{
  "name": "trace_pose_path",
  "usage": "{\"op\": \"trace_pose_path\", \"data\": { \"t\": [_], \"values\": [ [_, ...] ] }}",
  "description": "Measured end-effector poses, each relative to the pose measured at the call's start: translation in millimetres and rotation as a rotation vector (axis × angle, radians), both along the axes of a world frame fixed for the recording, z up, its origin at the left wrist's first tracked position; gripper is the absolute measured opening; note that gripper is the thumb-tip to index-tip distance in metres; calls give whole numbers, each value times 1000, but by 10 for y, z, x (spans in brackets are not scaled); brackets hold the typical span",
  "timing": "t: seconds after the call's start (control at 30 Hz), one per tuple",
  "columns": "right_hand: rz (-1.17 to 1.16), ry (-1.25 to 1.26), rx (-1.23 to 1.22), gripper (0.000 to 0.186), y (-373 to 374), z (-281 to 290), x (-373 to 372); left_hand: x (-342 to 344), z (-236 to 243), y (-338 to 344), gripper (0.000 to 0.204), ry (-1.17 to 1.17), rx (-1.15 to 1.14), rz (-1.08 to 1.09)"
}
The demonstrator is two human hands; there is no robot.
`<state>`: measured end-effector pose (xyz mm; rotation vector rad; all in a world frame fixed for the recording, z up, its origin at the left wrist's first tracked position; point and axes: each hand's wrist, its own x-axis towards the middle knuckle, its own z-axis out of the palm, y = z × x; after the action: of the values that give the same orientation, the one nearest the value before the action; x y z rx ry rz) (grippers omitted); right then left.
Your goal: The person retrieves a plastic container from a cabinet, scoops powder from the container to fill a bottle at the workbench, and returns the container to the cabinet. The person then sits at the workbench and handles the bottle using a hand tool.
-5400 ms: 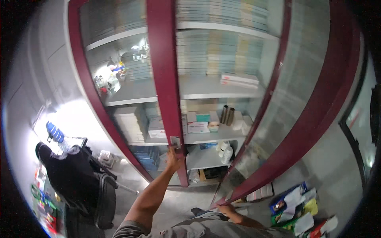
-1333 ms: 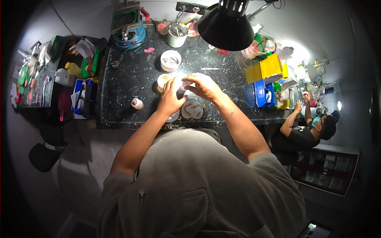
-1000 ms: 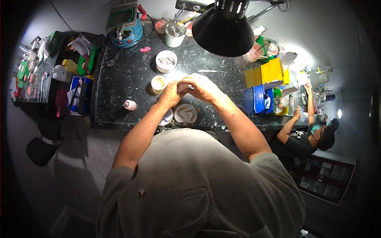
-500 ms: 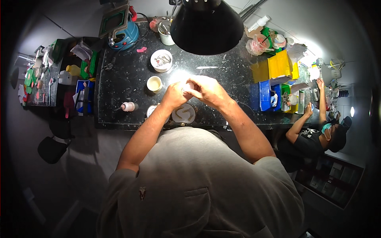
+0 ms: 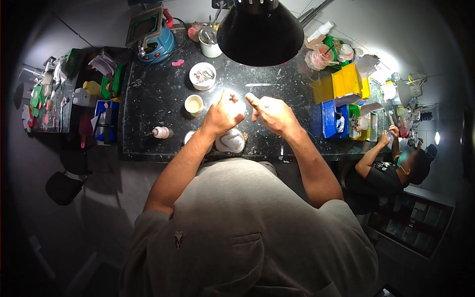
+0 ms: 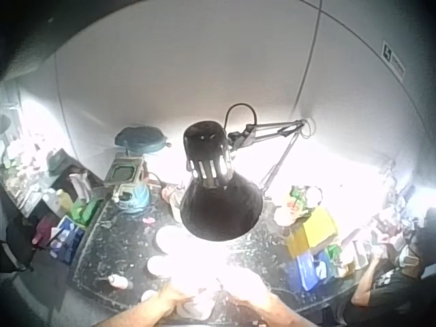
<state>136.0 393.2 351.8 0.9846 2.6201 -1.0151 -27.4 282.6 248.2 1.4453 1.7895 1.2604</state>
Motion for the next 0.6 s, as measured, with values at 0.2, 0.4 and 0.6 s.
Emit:
{"op": "trace_pose_path", "data": {
  "t": [0.2,0.4,0.6],
  "values": [
    [-108,719,125,55,-154,-23,-79,17,82,-17,50,1,31,-7],
    [33,526,143,38,-136,-13,-83,3,103,-57,51,-19,86,2],
    [-3,397,214,38,-310,55,-176,-71,132,-169,58,-46,98,-15]
  ]
}}
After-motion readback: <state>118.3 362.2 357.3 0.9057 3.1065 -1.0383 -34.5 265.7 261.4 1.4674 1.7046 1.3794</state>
